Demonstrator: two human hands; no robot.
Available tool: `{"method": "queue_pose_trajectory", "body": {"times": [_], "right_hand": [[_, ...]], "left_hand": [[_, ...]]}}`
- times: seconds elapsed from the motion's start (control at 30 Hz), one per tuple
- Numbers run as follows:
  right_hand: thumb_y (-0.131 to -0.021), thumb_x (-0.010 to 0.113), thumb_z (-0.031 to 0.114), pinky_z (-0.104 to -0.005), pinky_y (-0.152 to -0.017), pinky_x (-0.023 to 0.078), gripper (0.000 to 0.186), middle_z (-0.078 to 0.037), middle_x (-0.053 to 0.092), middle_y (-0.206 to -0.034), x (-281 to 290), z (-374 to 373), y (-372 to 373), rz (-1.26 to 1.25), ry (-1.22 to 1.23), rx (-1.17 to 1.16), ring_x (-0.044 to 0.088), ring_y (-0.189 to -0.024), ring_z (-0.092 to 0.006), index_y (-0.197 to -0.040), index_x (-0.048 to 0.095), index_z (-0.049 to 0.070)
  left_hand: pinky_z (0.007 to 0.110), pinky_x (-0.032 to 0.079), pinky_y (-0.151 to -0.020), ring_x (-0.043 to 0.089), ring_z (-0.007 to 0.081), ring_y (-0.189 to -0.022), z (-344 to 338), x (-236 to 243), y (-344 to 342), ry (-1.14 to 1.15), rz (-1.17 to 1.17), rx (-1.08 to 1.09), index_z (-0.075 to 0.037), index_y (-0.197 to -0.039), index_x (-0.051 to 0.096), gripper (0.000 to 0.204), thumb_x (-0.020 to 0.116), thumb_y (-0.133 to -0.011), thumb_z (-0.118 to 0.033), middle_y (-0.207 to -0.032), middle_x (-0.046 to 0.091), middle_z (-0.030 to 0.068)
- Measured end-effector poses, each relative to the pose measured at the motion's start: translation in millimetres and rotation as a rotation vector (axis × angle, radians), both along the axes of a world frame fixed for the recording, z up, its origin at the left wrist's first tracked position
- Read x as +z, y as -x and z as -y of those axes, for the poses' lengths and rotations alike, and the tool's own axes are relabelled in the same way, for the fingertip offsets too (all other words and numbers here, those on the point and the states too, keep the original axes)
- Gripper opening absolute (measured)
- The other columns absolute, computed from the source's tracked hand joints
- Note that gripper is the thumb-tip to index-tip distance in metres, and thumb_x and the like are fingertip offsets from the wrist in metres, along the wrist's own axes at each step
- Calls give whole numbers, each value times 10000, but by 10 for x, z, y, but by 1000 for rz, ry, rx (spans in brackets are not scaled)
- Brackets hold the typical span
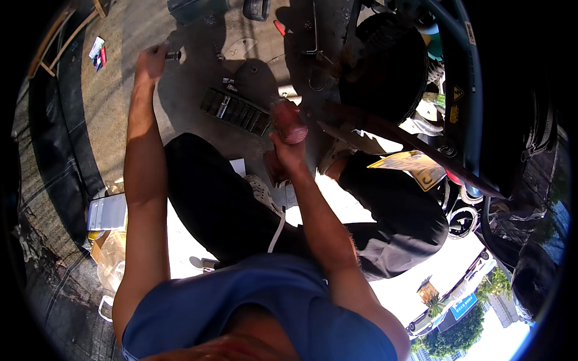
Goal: The person uses an impact driver and a socket to loosen and tighten bolts on the rear assembly of a motorcycle, while also handling a seat component.
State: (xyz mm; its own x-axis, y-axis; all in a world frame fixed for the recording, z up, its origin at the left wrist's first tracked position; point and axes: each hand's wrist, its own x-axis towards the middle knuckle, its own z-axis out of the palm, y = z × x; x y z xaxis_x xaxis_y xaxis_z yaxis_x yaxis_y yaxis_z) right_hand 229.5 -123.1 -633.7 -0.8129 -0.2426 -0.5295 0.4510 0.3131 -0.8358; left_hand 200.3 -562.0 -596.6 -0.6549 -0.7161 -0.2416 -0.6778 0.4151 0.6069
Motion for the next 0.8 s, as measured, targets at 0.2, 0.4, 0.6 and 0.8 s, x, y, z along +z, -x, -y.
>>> {"method": "queue_pose_trajectory", "body": {"times": [0.2, 0.4, 0.6, 0.8], "right_hand": [[-793, 711, 127, -466, -967, 494, 658, -251, 625, -1229, -308, 0, -381, -180, -415, 545, 608, -1142, -414, -1395, 479, -6], [-845, 643, 79, -478, -976, 478, 672, -239, 603, -1227, -684, 183, -495, -285, -491, 790, 577, -1169, -412, -1466, 393, 22], [-855, 667, 107, -469, -905, 518, 639, -206, 615, -1149, -715, 401, -335, -338, -533, 871, 624, -1072, -384, -1435, 407, 43], [-841, 678, 124, -467, -876, 534, 640, -181, 623, -1106, -834, 436, -398, -390, -618, 926, 641, -1027, -369, -1423, 420, 57]], "left_hand": [[488, 507, -961, 652, 400, -1093, -258, -1021, -398, 101, 550, -379, -21, -1098, 721, 467, 669, -885, -434, -1113, 701, 226], [499, 516, -949, 646, 404, -1101, -330, -1542, -490, 84, 494, -456, -44, -1133, 697, 425, 706, -865, -374, -1129, 691, 237], [500, 523, -910, 645, 393, -1095, -586, -1374, -117, 204, 265, -438, -95, -1227, 620, 428, 696, -837, -253, -1141, 690, 196], [508, 532, -870, 668, 402, -976, -1025, -1345, 675, 279, 24, -999, -101, -1095, 651, 291, 644, -807, -142, -1012, 683, 158]]}}
